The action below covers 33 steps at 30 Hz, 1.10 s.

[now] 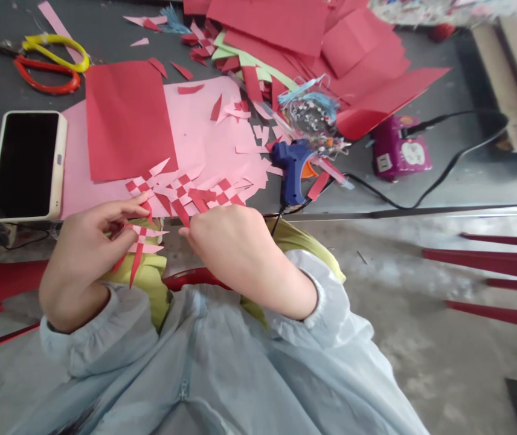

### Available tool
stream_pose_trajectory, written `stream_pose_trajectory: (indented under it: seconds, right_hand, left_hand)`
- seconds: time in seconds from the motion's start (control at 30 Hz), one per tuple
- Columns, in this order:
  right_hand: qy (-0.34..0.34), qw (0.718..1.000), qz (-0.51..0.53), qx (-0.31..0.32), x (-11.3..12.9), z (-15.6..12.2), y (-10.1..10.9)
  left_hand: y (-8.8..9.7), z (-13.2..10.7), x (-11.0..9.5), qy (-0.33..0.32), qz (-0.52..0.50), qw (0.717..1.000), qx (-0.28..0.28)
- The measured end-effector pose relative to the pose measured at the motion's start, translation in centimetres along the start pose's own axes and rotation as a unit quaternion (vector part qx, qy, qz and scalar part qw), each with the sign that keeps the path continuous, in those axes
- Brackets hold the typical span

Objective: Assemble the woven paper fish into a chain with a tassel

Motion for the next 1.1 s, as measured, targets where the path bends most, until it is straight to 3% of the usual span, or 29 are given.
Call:
stream_pose_trajectory:
  seconds: [0.1,0.2,0.27,0.5,0.77,0.93,1.1]
  right_hand:
    - [-0.043,0.998,0.033,-0.016,0.4,-0.5,-1.3]
    - [-0.104,0.985,0.057,-0.124,0.7,-1.0,-1.9]
    - [-0.141,0.976,0.054,-0.156,1.2,-1.1,-2.4]
    - [-0.16,0.971,0.025,-0.178,2.7,-0.4,-2.9]
    - [-0.172,0.966,0.006,-0.193,3.1,-1.1,-3.4]
    - [-0.16,0.972,0.03,-0.167,3.4,-2.2,-4.3]
    - [-0.168,0.981,0.091,-0.037,3.6,-4.1,-7.4]
  left_hand:
    - [0.0,0.1,0.0,-0.002,-0.003,1.0,-0.003]
    - [-0.1,0.2,0.0,-0.014,-0.003,1.0,-0.001]
    - [-0.1,0.3,-0.1,-0.033,-0.003,0.999,0.0]
    - [-0.2,0.6,-0.2,-0.079,0.001,0.997,0.007]
    - [-0.4,0.8,-0.3,-0.078,0.005,0.997,0.006]
    - [-0.4,0.9,-0.2,-0.083,0.003,0.997,0.009]
    - [-0.3,0.8,-0.5,-0.078,0.007,0.997,0.021]
Point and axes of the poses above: each hand's wrist, its own z-axis towards the middle knuckle, its own y-axis out of the back of the hand, x = y × z, the point moved 7 cm from there along z, towards the middle knuckle, and after that the axes turned 8 degrees about -z, right-handed, at the moved point
